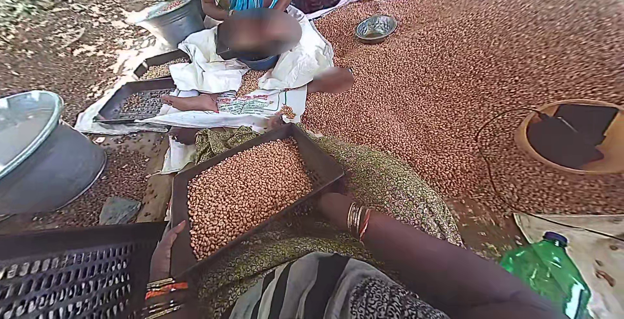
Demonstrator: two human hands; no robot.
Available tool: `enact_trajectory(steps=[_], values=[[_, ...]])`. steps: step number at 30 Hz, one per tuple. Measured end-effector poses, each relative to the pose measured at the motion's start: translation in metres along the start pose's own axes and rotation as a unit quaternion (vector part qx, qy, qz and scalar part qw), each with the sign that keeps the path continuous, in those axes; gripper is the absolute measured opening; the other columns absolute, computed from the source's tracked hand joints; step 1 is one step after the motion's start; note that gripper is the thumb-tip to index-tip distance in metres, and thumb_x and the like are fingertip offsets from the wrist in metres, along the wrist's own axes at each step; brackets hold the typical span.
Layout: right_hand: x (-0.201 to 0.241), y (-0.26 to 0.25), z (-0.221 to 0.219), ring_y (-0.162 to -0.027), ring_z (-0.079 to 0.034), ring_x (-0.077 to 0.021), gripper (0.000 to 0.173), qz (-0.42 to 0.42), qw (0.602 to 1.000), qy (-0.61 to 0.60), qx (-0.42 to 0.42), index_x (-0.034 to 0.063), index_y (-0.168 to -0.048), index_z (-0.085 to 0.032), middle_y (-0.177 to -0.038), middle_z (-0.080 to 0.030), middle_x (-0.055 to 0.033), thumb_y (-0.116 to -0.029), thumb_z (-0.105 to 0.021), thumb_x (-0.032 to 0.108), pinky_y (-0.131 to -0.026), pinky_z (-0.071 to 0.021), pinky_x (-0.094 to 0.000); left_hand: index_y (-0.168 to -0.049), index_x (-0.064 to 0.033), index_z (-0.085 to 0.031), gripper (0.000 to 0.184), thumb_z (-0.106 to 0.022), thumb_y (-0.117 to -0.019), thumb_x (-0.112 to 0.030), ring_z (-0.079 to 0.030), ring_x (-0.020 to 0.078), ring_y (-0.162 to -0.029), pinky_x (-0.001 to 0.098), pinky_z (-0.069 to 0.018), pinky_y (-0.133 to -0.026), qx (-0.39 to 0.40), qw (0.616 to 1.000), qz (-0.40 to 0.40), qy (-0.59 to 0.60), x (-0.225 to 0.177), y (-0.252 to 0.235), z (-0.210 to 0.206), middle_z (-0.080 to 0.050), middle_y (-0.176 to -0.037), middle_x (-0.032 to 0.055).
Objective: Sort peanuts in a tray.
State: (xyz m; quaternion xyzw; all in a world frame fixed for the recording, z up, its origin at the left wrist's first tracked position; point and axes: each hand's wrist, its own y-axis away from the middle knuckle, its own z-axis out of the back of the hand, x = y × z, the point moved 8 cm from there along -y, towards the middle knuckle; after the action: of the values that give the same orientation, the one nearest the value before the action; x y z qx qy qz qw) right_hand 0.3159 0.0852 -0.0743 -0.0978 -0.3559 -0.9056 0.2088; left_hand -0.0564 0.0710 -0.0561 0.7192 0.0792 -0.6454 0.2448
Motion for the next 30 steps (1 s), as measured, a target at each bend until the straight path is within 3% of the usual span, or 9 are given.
enact_trajectory(steps=[4,6,7,10,17,23,30], values=[[-0.001,-0.013,-0.009,-0.118,-0.063,-0.0485,0.021,-0.052,0.998,0.013,0.036,-0.0111,-0.115,-0.065,-0.122,-0.064,-0.0312,-0.0965,-0.055,-0.009,-0.093,-0.0531,-0.0632,-0.153,-0.0103,-0.036,0.053,-0.046,-0.1006,-0.016,-0.065,-0.0012,-0.103,0.0192,-0.0557,-0.085,0.014,1.0,0.001,0.013,0.004,0.001,0.002,-0.063,-0.126,-0.0001],[-0.004,-0.018,-0.01,-0.117,-0.062,-0.05,0.021,-0.069,0.997,-0.001,0.024,-0.0123,-0.113,-0.065,-0.123,-0.064,-0.0321,-0.0945,-0.059,-0.006,-0.093,-0.0518,-0.0655,-0.144,-0.0097,-0.044,0.042,-0.044,-0.1019,-0.014,-0.068,-0.0019,-0.096,0.0188,-0.0577,-0.08,0.008,0.999,0.0,0.04,0.002,0.004,-0.002,-0.067,-0.115,-0.0026],[-0.006,-0.02,-0.011,-0.118,-0.062,-0.0496,0.021,-0.08,0.997,-0.005,0.021,-0.0118,-0.113,-0.066,-0.124,-0.064,-0.0317,-0.0945,-0.06,-0.005,-0.093,-0.0514,-0.0659,-0.145,-0.0097,-0.043,0.043,-0.044,-0.102,-0.014,-0.067,-0.0026,-0.095,0.0182,-0.0573,-0.08,0.011,0.999,0.001,0.036,0.003,0.003,-0.002,-0.066,-0.114,-0.0028],[-0.008,-0.023,-0.014,-0.119,-0.062,-0.0478,0.021,-0.111,0.994,0.0,0.025,-0.0092,-0.114,-0.067,-0.125,-0.064,-0.0295,-0.095,-0.06,-0.002,-0.093,-0.0521,-0.0647,-0.155,-0.0092,-0.033,0.056,-0.046,-0.1009,-0.018,-0.064,-0.0011,-0.103,0.0191,-0.0548,-0.086,0.016,1.0,-0.003,-0.002,0.009,-0.002,0.005,-0.061,-0.129,0.0022],[-0.01,-0.029,-0.017,-0.119,-0.064,-0.0458,0.024,-0.176,0.984,0.009,0.021,-0.0071,-0.117,-0.067,-0.126,-0.066,-0.0276,-0.0991,-0.055,0.002,-0.093,-0.0524,-0.0632,-0.157,-0.0116,-0.031,0.06,-0.048,-0.0992,-0.019,-0.064,-0.0012,-0.105,0.0184,-0.0546,-0.085,0.011,1.0,0.002,-0.009,0.014,-0.004,0.009,-0.06,-0.133,0.0027],[-0.011,-0.032,-0.016,-0.116,-0.065,-0.0464,0.024,-0.169,0.985,0.026,0.004,-0.0052,-0.116,-0.068,-0.123,-0.067,-0.027,-0.102,-0.052,0.004,-0.091,-0.0527,-0.0638,-0.157,-0.0127,-0.032,0.062,-0.05,-0.0986,-0.021,-0.064,-0.0002,-0.106,0.0189,-0.0547,-0.085,0.015,1.0,0.002,0.005,0.017,-0.004,0.01,-0.06,-0.134,0.0029],[-0.015,-0.029,-0.016,-0.119,-0.064,-0.0448,0.027,-0.146,0.987,-0.047,-0.041,-0.0023,-0.118,-0.068,-0.124,-0.067,-0.0262,-0.0984,-0.062,0.015,-0.096,-0.0517,-0.0652,-0.154,-0.0117,-0.035,0.058,-0.05,-0.0987,-0.019,-0.064,-0.0002,-0.102,0.0183,-0.0544,-0.083,0.006,1.0,0.003,0.004,0.016,-0.003,0.01,-0.061,-0.13,0.0034]])
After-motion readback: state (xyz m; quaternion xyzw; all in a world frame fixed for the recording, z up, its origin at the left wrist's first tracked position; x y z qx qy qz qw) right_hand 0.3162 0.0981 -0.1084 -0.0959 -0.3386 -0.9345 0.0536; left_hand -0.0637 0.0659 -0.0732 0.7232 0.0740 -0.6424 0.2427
